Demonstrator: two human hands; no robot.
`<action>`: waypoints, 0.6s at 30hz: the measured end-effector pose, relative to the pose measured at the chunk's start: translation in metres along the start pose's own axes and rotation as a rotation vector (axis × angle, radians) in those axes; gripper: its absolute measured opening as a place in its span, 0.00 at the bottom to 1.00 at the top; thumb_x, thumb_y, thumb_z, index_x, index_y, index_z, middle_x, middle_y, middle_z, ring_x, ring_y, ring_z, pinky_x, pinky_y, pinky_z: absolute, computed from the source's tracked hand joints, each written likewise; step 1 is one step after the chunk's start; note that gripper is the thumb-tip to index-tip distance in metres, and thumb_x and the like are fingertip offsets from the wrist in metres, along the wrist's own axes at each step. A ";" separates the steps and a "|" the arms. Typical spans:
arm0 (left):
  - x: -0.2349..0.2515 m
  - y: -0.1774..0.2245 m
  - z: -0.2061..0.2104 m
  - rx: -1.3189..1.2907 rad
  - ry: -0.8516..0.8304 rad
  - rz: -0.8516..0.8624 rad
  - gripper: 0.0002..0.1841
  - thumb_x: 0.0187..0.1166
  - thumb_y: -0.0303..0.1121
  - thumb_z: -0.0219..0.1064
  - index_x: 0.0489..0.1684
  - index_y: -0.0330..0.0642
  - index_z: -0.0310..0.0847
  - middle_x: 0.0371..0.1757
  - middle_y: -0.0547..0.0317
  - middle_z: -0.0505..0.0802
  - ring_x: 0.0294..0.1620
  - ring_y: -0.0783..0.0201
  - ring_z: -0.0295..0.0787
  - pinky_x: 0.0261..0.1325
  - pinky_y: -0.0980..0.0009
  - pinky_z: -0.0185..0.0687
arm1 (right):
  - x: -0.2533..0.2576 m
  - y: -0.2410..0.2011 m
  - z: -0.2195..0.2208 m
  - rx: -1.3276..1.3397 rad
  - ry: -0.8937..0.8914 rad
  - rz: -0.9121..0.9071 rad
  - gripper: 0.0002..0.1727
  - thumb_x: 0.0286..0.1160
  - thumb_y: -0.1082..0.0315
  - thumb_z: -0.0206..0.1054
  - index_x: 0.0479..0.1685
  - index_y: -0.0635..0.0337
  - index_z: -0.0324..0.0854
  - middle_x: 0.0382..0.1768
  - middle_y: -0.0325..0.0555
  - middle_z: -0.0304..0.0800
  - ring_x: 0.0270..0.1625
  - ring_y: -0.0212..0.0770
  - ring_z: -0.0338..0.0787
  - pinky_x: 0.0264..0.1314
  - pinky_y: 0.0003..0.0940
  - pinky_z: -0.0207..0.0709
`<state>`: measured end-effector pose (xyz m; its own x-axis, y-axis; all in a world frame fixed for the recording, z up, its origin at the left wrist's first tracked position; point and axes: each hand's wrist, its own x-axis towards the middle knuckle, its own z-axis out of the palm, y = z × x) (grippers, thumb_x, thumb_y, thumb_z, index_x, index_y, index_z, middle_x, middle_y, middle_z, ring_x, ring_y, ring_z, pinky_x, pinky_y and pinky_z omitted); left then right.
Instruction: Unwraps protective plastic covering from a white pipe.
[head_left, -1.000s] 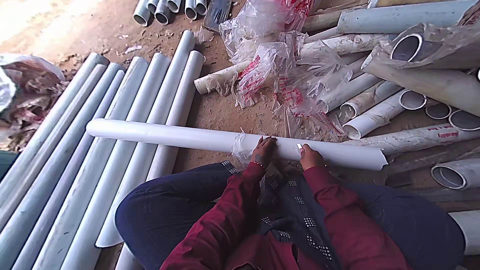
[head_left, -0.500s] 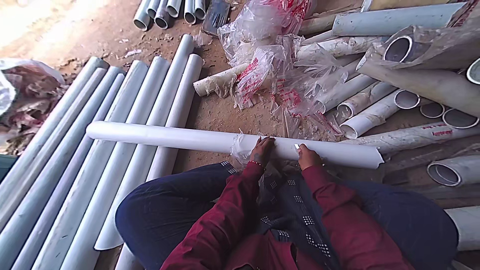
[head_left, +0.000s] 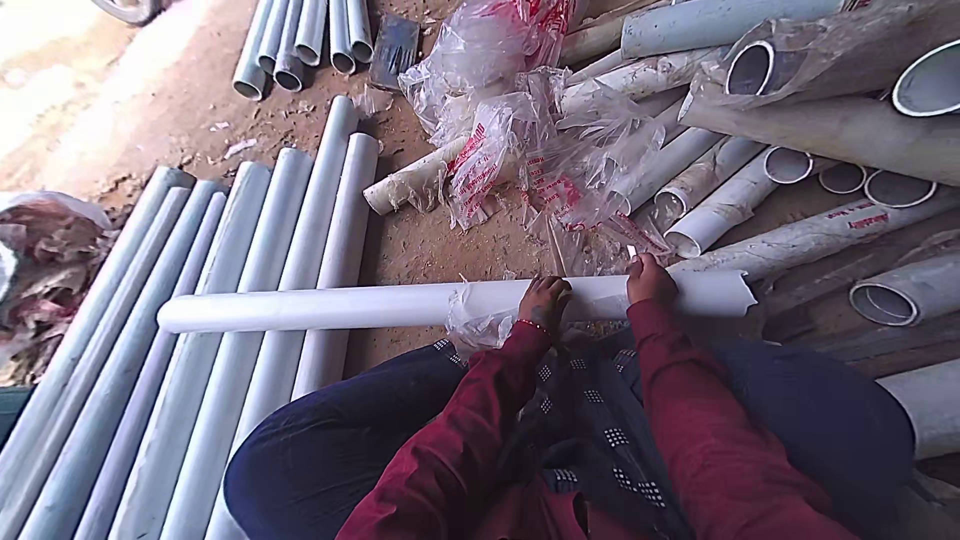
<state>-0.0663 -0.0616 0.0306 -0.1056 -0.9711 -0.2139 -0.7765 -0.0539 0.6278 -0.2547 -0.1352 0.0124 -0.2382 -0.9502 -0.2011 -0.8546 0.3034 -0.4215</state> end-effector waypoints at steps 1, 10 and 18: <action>0.003 0.006 0.000 0.002 -0.052 -0.036 0.16 0.89 0.34 0.60 0.66 0.34 0.85 0.72 0.40 0.87 0.79 0.45 0.80 0.85 0.53 0.66 | -0.002 -0.001 0.003 -0.009 0.012 -0.007 0.22 0.94 0.59 0.50 0.70 0.62 0.83 0.57 0.69 0.92 0.66 0.67 0.89 0.67 0.64 0.75; 0.003 0.008 0.024 0.151 0.125 -0.031 0.13 0.87 0.27 0.59 0.55 0.31 0.90 0.72 0.42 0.88 0.76 0.42 0.83 0.76 0.48 0.76 | -0.002 0.003 0.016 0.071 0.121 -0.081 0.22 0.94 0.59 0.51 0.62 0.64 0.86 0.46 0.70 0.92 0.54 0.71 0.92 0.54 0.67 0.78; 0.006 -0.027 0.037 -0.060 0.352 0.226 0.06 0.78 0.18 0.65 0.41 0.22 0.87 0.59 0.31 0.91 0.65 0.38 0.89 0.72 0.50 0.81 | 0.000 0.004 0.021 0.090 0.187 -0.119 0.23 0.93 0.59 0.50 0.55 0.67 0.87 0.42 0.70 0.93 0.51 0.71 0.93 0.51 0.66 0.79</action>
<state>-0.0691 -0.0572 -0.0157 -0.0420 -0.9796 0.1964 -0.7193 0.1661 0.6745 -0.2478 -0.1323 -0.0080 -0.2267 -0.9738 0.0180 -0.8391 0.1859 -0.5112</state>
